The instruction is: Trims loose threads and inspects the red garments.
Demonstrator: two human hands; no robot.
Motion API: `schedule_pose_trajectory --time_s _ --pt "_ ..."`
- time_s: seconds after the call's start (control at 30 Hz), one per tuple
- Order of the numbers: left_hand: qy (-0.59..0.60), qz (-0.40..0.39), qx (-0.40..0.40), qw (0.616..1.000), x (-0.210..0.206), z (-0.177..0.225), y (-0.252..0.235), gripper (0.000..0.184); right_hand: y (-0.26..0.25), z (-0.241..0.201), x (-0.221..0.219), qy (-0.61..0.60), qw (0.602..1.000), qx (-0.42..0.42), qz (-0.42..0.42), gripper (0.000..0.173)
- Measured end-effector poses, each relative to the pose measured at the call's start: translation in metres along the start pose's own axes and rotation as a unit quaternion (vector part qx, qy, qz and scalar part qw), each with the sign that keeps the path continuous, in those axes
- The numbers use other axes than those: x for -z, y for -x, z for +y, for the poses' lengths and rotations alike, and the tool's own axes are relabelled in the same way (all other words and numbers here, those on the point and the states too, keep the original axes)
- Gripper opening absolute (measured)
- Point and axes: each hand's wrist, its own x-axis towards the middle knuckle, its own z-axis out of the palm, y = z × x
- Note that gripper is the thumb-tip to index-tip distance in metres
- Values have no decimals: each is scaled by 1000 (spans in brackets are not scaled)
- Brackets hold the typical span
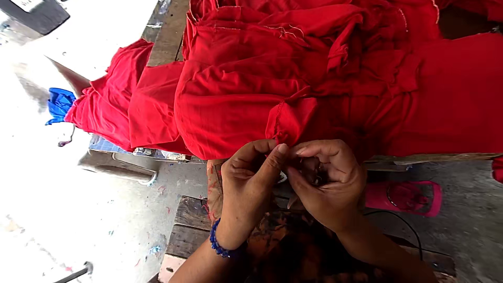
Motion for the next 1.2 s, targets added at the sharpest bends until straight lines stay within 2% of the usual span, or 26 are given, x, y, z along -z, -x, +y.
schedule_pose_trajectory --time_s 0.1,0.33,0.4,0.47,0.53,0.63,0.77,0.93,1.2 --pt "32 -8 2 999 4 0 1 17 1 0 1 -10 1000 -12 10 35" --pt "84 -55 -17 995 7 -4 4 16 -1 0 10 -55 996 -60 32 30" --pt "60 -63 -29 996 9 -5 5 16 -3 -1 15 6 999 -40 5 27" --pt "22 -63 -56 996 10 -6 6 15 -3 -4 23 130 991 -1 -21 25" --pt "-23 -64 -97 993 10 -7 6 14 -1 -6 30 257 966 38 -18 25" --pt "-123 -71 -174 974 9 -8 6 14 3 -10 32 347 935 73 -10 25" --pt "-217 -76 -235 944 5 -10 9 13 2 -14 28 392 915 98 -14 23" --pt "-226 -63 -241 942 9 -10 6 12 3 -16 28 382 918 100 -29 24" --pt "-247 -103 -265 926 4 -15 10 10 0 -18 25 387 916 104 -30 22"
